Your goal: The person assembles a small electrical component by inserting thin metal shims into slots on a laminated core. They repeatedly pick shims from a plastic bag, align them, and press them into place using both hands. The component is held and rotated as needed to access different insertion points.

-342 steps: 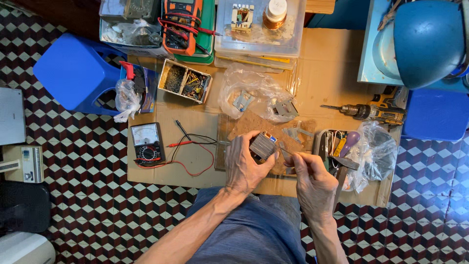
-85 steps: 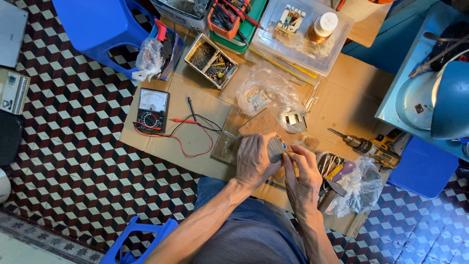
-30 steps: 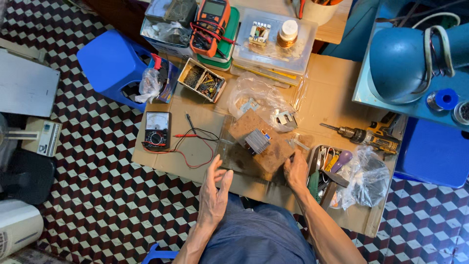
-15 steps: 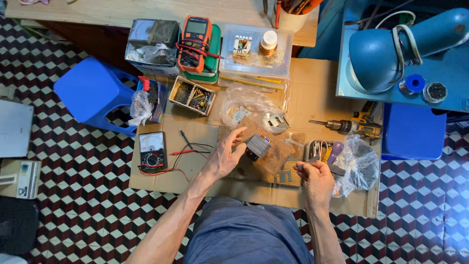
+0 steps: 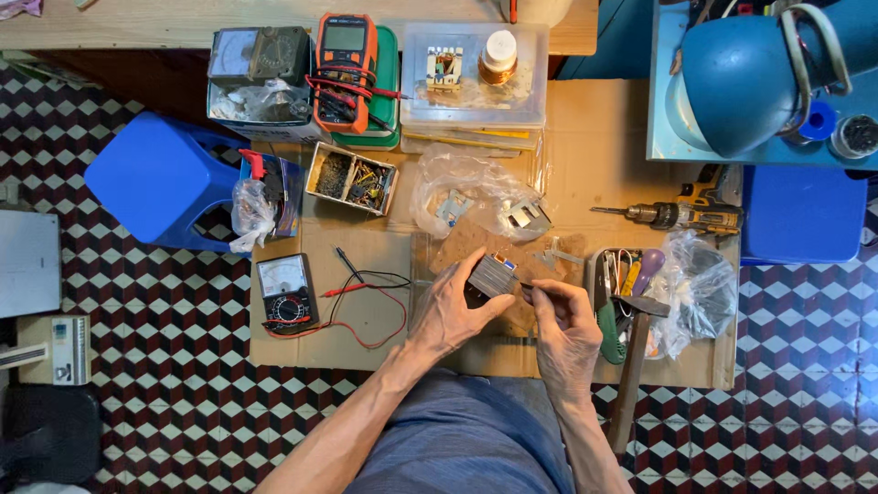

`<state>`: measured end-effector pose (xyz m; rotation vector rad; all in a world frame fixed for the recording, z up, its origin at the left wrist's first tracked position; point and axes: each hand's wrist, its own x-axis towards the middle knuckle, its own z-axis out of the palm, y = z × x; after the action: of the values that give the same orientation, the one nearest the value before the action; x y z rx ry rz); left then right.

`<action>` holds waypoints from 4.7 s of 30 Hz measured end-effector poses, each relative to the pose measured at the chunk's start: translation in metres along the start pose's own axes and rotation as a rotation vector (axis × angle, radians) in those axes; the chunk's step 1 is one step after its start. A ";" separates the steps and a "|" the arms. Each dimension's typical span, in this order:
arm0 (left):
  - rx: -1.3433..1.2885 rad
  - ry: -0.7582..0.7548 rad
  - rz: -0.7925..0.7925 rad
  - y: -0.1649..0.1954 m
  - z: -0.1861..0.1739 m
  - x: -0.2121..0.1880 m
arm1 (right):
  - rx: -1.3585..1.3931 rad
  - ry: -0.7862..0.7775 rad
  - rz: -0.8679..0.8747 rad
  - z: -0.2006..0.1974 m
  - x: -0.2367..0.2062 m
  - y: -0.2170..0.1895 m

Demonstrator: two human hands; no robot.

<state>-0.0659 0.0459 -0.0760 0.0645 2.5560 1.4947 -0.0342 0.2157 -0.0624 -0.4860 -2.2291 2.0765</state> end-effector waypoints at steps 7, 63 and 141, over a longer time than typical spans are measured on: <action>0.091 0.073 -0.045 0.006 0.016 0.010 | -0.172 -0.054 -0.115 -0.004 0.019 -0.002; 0.101 -0.043 0.325 0.013 -0.017 0.024 | 0.082 -0.104 0.121 -0.020 0.027 -0.034; 0.056 0.050 0.168 -0.017 0.017 -0.007 | -0.471 0.021 -0.326 0.023 -0.007 -0.017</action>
<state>-0.0547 0.0515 -0.0978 0.2584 2.6914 1.4980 -0.0367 0.1908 -0.0464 -0.1431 -2.5742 1.3885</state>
